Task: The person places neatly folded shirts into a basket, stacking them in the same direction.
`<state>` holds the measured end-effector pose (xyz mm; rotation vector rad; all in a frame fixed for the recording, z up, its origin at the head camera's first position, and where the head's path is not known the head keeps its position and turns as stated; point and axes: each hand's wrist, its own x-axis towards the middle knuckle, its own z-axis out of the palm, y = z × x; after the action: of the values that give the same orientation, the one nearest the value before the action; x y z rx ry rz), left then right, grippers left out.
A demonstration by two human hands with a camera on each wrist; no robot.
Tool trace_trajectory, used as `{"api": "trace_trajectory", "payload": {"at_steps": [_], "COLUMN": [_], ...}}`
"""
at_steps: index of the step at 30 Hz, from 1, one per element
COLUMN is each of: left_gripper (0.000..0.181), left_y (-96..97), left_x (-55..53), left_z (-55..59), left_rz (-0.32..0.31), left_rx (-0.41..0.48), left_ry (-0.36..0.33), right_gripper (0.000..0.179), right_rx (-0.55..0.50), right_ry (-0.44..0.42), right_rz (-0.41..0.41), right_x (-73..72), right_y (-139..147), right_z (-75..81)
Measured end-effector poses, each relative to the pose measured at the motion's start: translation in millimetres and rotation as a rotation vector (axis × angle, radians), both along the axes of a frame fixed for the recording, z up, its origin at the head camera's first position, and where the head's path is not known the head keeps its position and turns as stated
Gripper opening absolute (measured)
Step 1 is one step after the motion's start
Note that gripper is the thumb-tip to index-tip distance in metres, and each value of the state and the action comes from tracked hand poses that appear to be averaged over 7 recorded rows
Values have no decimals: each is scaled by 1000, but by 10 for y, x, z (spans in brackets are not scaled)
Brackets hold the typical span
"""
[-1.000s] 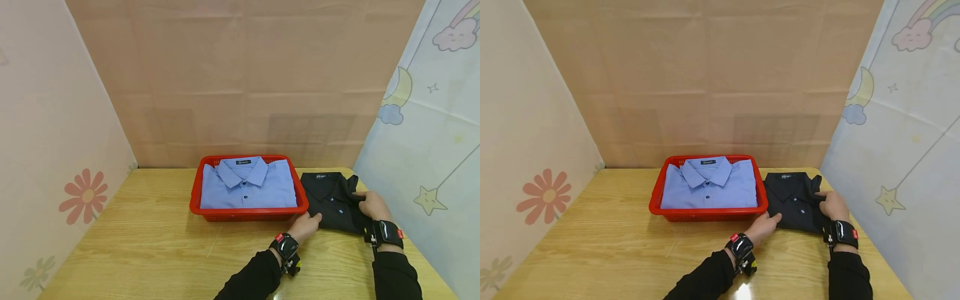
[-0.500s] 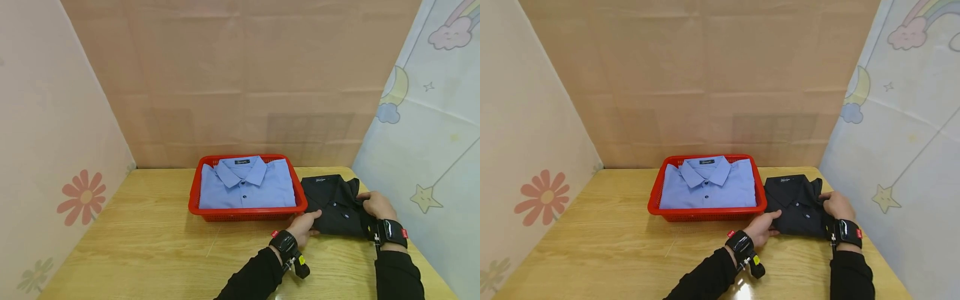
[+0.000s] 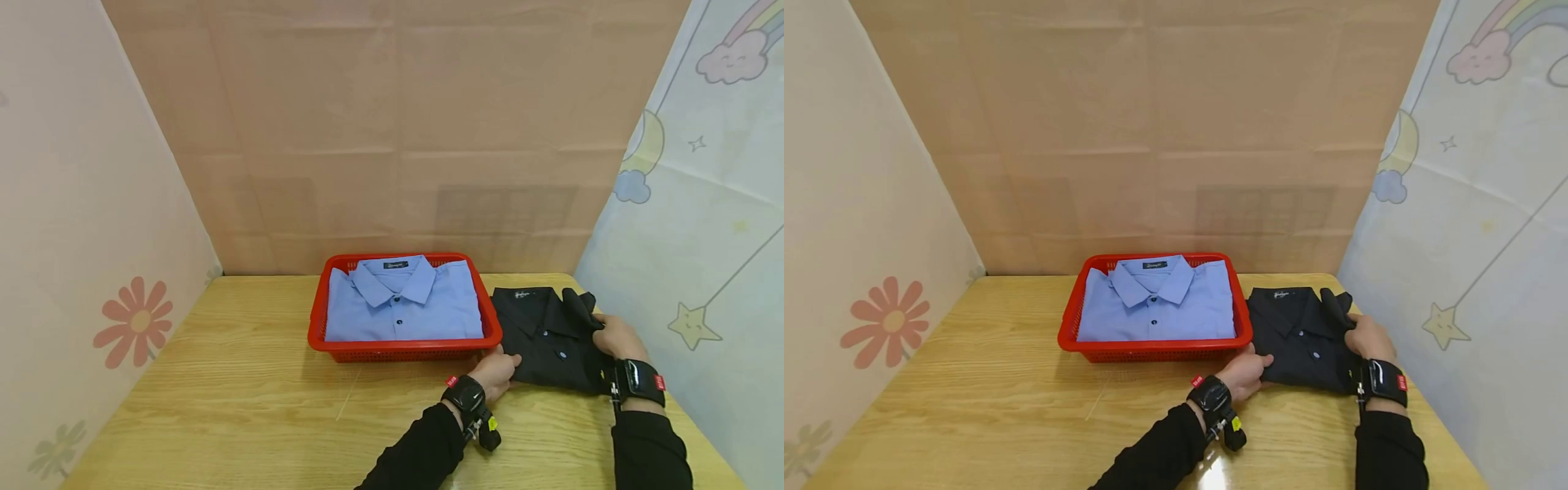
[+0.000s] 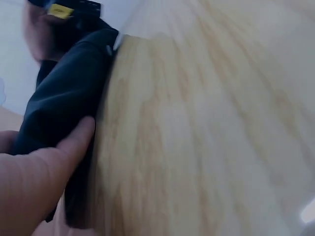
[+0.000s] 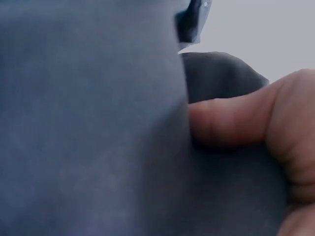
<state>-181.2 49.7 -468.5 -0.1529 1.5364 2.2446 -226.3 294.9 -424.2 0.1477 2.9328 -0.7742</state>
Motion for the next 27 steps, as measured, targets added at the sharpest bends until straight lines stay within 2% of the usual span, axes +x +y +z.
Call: {"api": "trace_trajectory", "payload": {"at_steps": [2, 6, 10, 12, 14, 17, 22, 27], "left_gripper": [72, 68, 64, 66, 68, 67, 60, 58], "left_y": [-3, -12, 15, 33, 46, 65, 78, 74], "left_x": [4, 14, 3, 5, 15, 39, 71, 124], "left_z": [1, 41, 99, 132, 168, 221, 312, 426], "left_rz": [-54, -127, -166, -172, -165, -138, -70, -68], "left_rx": [-25, -160, -321, -359, -394, -422, -453, -369], "left_ry": [41, 160, 366, 460, 523, 555, 553, 548], "right_gripper": [64, 63, 54, 49, 50, 57, 55, 57], "right_rx": [-15, -35, -53, -72, -87, -109, -137, -171], "right_ry": [6, 65, 176, 225, 265, 319, 408, 449], "right_rz": [-14, -38, -88, -121, -143, -152, -141, -138], "right_x": [10, 38, 54, 58, 67, 89, 104, 119], "right_y": [-15, -41, -74, -98, -119, -146, -199, -250], "right_z": [22, 54, 47, 48, 70, 117, 174, 218]}}
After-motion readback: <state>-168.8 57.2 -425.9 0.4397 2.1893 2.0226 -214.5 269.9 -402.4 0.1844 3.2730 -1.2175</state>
